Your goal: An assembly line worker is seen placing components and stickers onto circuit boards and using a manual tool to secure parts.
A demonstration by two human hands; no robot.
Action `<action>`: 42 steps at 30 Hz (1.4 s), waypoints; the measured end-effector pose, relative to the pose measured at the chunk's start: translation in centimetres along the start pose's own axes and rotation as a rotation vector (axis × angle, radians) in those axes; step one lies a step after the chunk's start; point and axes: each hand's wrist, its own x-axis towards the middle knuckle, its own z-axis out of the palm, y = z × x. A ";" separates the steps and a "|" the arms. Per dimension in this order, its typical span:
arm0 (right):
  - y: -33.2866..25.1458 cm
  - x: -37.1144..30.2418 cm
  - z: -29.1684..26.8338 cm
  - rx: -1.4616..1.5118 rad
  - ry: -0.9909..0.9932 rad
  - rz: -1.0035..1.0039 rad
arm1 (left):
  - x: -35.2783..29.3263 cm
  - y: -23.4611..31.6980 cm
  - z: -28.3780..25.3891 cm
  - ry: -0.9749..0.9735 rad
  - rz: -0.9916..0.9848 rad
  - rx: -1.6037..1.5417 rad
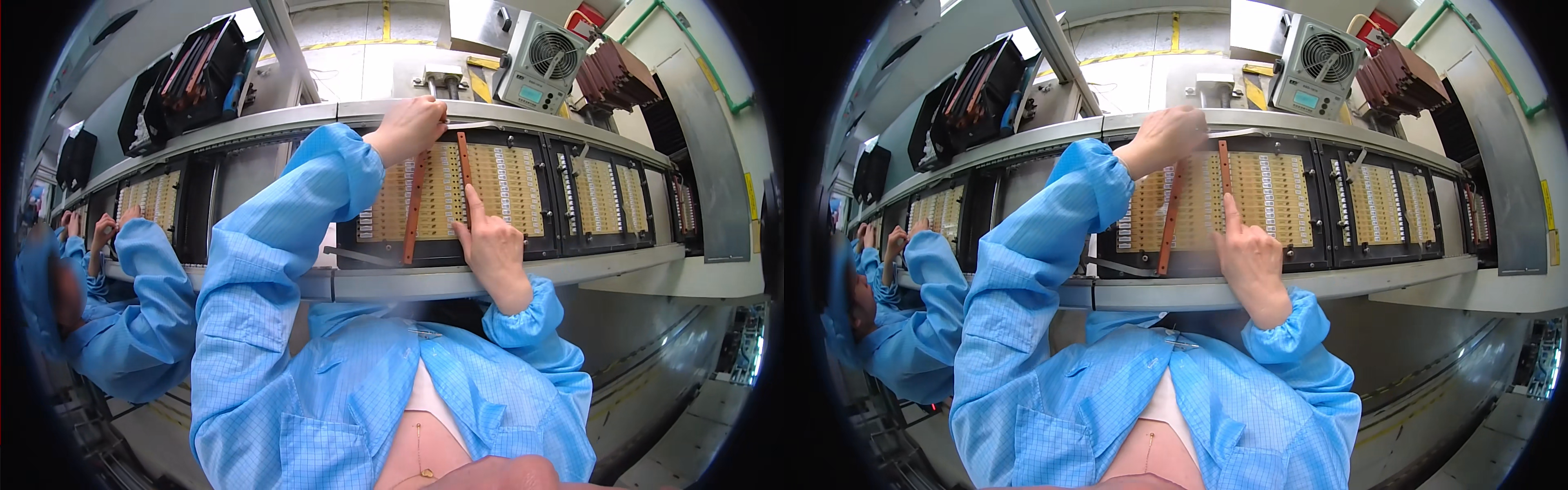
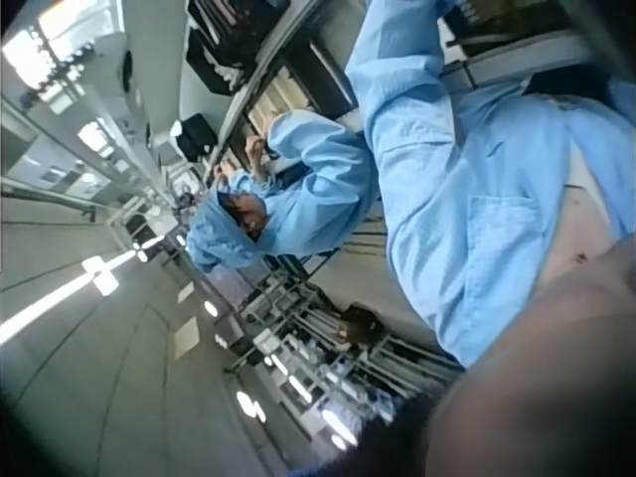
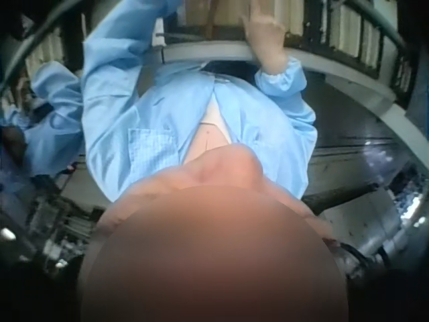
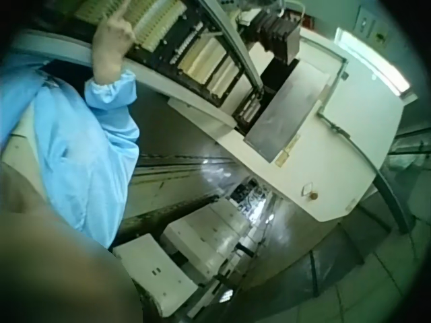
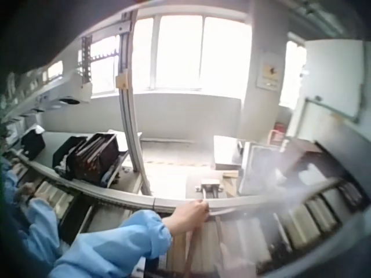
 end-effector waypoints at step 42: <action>-2.5 1.0 -1.3 0.265 0.080 -0.044 | -13.5 -3.8 -1.2 0.243 -0.215 -0.220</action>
